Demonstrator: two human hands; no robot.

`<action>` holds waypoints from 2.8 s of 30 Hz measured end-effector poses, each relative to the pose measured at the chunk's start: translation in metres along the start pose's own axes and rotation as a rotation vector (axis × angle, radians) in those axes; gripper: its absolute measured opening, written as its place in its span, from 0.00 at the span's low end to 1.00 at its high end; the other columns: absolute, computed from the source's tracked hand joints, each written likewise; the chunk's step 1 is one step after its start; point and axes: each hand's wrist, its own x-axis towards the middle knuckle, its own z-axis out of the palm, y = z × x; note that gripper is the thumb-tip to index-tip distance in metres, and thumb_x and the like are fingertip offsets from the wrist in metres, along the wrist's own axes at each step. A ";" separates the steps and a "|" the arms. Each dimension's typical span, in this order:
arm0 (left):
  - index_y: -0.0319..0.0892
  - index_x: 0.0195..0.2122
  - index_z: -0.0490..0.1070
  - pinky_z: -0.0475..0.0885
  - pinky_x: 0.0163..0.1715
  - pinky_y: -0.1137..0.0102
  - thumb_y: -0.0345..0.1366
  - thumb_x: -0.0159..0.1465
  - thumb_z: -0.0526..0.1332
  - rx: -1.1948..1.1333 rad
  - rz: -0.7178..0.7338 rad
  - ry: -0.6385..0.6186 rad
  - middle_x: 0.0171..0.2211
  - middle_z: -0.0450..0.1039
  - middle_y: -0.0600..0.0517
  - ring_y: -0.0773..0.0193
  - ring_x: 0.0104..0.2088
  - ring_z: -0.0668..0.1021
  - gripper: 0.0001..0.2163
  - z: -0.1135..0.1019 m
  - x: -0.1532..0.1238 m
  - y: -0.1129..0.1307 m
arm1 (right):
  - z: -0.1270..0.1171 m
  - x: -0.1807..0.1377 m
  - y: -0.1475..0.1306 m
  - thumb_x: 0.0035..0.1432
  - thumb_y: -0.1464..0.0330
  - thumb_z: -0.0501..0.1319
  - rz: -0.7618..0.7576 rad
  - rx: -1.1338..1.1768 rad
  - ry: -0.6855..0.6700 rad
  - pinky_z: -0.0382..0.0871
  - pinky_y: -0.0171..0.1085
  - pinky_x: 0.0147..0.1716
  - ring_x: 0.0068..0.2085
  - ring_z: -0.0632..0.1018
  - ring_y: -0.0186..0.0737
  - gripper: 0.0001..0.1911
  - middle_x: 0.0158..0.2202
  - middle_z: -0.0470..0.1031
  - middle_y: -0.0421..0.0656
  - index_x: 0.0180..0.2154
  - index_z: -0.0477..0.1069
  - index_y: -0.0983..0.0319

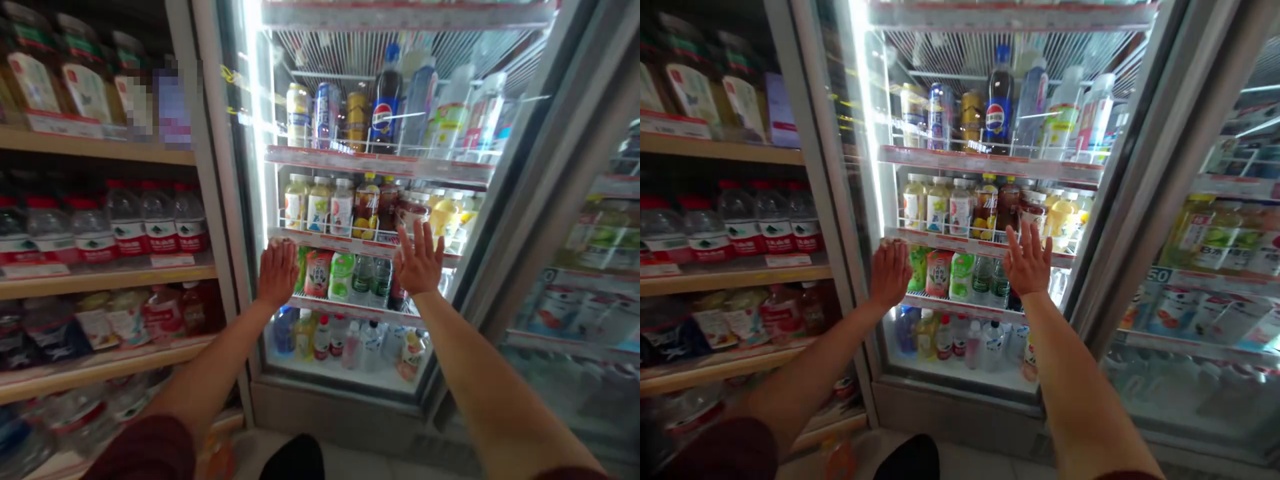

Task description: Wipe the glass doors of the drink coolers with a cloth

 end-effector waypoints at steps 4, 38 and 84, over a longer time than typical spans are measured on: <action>0.35 0.71 0.51 0.40 0.71 0.44 0.47 0.72 0.46 0.048 0.035 0.041 0.73 0.44 0.39 0.46 0.73 0.44 0.30 -0.030 0.076 -0.011 | 0.001 0.001 0.000 0.69 0.63 0.51 -0.034 -0.024 0.046 0.44 0.57 0.69 0.73 0.54 0.49 0.30 0.72 0.55 0.48 0.70 0.54 0.54; 0.47 0.71 0.52 0.39 0.73 0.52 0.32 0.70 0.54 0.026 0.492 0.059 0.72 0.51 0.49 0.57 0.73 0.46 0.29 0.029 0.065 0.122 | 0.002 0.002 0.003 0.69 0.63 0.50 -0.012 -0.003 0.014 0.44 0.57 0.70 0.73 0.54 0.49 0.29 0.72 0.56 0.45 0.69 0.56 0.52; 0.44 0.68 0.60 0.43 0.72 0.49 0.40 0.71 0.54 0.001 0.021 -0.136 0.68 0.61 0.44 0.50 0.71 0.58 0.25 0.036 -0.103 0.006 | -0.001 -0.001 0.008 0.68 0.63 0.47 -0.044 -0.059 0.009 0.47 0.65 0.67 0.73 0.51 0.57 0.32 0.73 0.51 0.50 0.71 0.51 0.57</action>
